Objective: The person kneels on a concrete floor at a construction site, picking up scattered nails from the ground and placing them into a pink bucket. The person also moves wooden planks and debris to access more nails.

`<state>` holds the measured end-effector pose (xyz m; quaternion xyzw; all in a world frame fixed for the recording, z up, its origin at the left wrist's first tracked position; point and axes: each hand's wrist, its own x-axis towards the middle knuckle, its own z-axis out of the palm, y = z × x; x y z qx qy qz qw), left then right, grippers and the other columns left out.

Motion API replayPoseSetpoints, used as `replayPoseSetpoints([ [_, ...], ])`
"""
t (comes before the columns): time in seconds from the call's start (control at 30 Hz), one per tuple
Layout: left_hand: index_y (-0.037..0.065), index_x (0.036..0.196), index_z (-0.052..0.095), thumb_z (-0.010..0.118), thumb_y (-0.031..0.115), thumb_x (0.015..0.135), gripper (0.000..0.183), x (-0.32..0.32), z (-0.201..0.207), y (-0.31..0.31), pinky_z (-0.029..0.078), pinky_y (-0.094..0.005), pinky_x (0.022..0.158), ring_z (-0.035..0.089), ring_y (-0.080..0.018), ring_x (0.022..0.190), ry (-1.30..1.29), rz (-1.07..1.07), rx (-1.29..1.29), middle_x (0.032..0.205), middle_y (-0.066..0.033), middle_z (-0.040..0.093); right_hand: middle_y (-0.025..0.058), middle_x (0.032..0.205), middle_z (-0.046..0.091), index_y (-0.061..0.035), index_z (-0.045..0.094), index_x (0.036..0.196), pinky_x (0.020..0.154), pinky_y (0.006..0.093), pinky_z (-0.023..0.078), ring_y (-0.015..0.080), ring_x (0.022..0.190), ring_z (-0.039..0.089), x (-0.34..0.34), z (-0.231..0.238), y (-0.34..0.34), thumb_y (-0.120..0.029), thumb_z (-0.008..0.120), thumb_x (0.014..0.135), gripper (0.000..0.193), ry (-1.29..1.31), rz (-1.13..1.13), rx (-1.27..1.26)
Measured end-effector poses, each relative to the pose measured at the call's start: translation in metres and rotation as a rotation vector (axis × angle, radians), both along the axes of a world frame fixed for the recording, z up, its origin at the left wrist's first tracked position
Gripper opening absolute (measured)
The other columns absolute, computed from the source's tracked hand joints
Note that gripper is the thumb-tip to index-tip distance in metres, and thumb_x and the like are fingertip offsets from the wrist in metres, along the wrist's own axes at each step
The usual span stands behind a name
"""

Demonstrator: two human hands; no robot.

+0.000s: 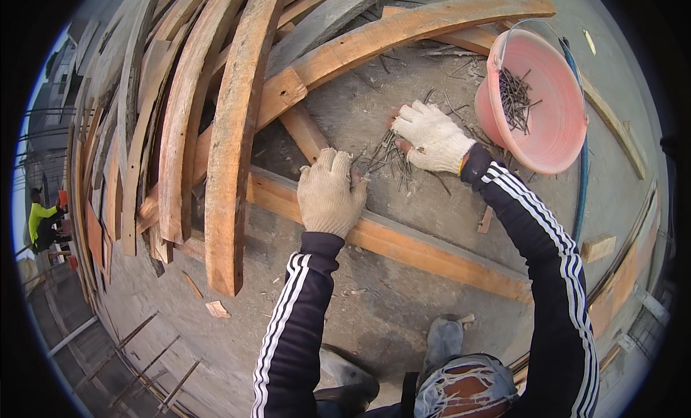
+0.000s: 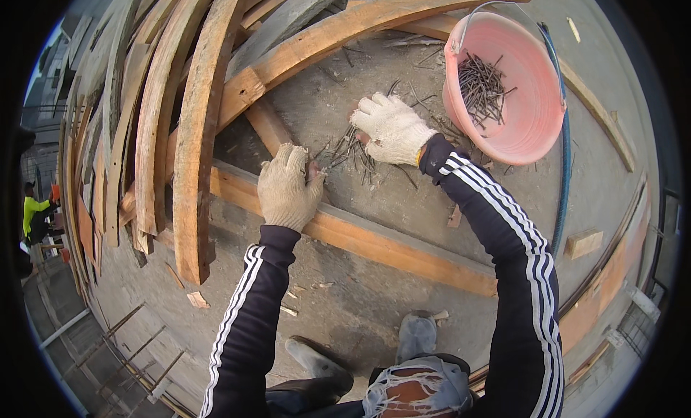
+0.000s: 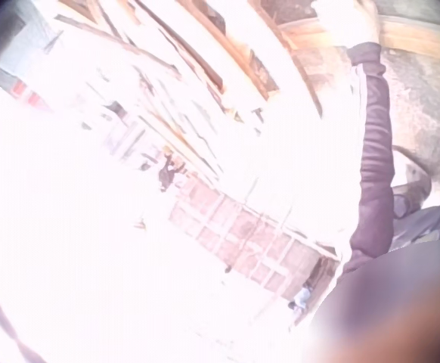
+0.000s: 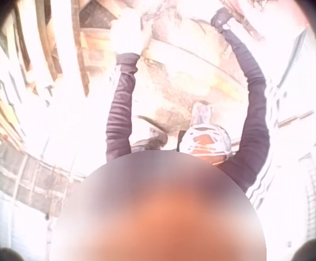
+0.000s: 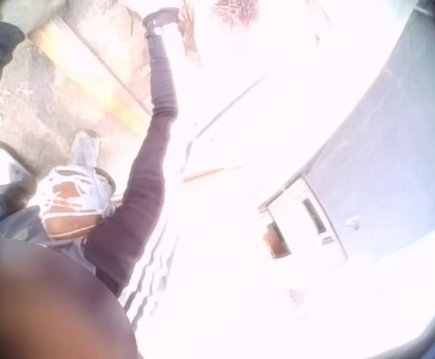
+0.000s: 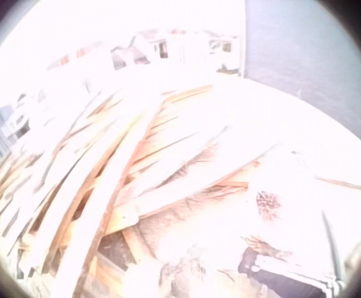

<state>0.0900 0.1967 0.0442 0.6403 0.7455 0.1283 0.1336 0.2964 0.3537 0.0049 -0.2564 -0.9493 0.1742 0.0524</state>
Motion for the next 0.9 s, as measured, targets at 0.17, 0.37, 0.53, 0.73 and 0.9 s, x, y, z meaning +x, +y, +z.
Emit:
replayPoseSetpoints([
  [0.17, 0.006, 0.118, 0.069, 0.077, 0.033, 0.088, 0.041, 0.01, -0.001, 0.016, 0.047, -0.0526, 0.098, 0.065, -0.0331, 0.113, 0.2, -0.074, -0.06, 0.116, -0.0147, 0.065, 0.0144, 0.121, 0.061, -0.0074, 0.067, 0.123, 0.101, 0.0486, 0.048, 0.0356, 0.119, 0.058, 0.013, 0.001, -0.018, -0.036, 0.076, 0.088, 0.046, -0.008, 0.071, 0.038],
  [0.37, 0.009, 0.119, 0.072, 0.077, 0.034, 0.088, 0.04, 0.033, -0.02, 0.042, 0.044, -0.0578, 0.104, 0.065, -0.0339, 0.118, 0.246, -0.122, -0.23, 0.121, -0.015, 0.068, 0.0168, 0.123, 0.06, -0.0088, 0.065, 0.127, 0.099, 0.0493, 0.052, 0.0363, 0.122, 0.057, 0.019, 0.011, -0.042, -0.038, 0.077, 0.088, 0.05, -0.105, -0.186, -0.077],
  [0.53, 0.008, 0.116, 0.071, 0.074, 0.029, 0.089, 0.034, 0.044, -0.031, 0.041, 0.045, -0.0563, 0.103, 0.068, -0.0351, 0.112, 0.234, -0.159, -0.175, 0.115, -0.0157, 0.07, 0.0171, 0.126, 0.058, -0.0113, 0.059, 0.133, 0.095, 0.0506, 0.055, 0.0375, 0.12, 0.06, 0.009, 0.007, -0.068, -0.035, 0.072, 0.092, 0.049, -0.142, -0.361, -0.199],
  [0.73, 0.005, 0.111, 0.067, 0.075, 0.027, 0.09, 0.032, 0.048, -0.034, 0.043, 0.056, -0.0493, 0.091, 0.072, -0.038, 0.104, 0.21, -0.277, -0.22, 0.11, -0.0192, 0.069, 0.0223, 0.117, 0.064, -0.0102, 0.056, 0.131, 0.083, 0.0519, 0.057, 0.0395, 0.099, 0.071, 0.008, -0.004, -0.085, -0.025, 0.067, 0.092, 0.043, -0.04, -0.473, -0.232],
  [0.9, 0.003, 0.118, 0.062, 0.074, 0.023, 0.091, 0.035, 0.049, -0.031, 0.04, 0.058, -0.0487, 0.088, 0.071, -0.0392, 0.104, 0.089, -0.321, -0.265, 0.111, -0.0204, 0.069, 0.0225, 0.111, 0.068, -0.0089, 0.061, 0.123, 0.083, 0.0509, 0.058, 0.0411, 0.099, 0.071, 0.011, -0.01, -0.084, -0.023, 0.067, 0.089, 0.037, -0.001, -0.519, -0.239],
])
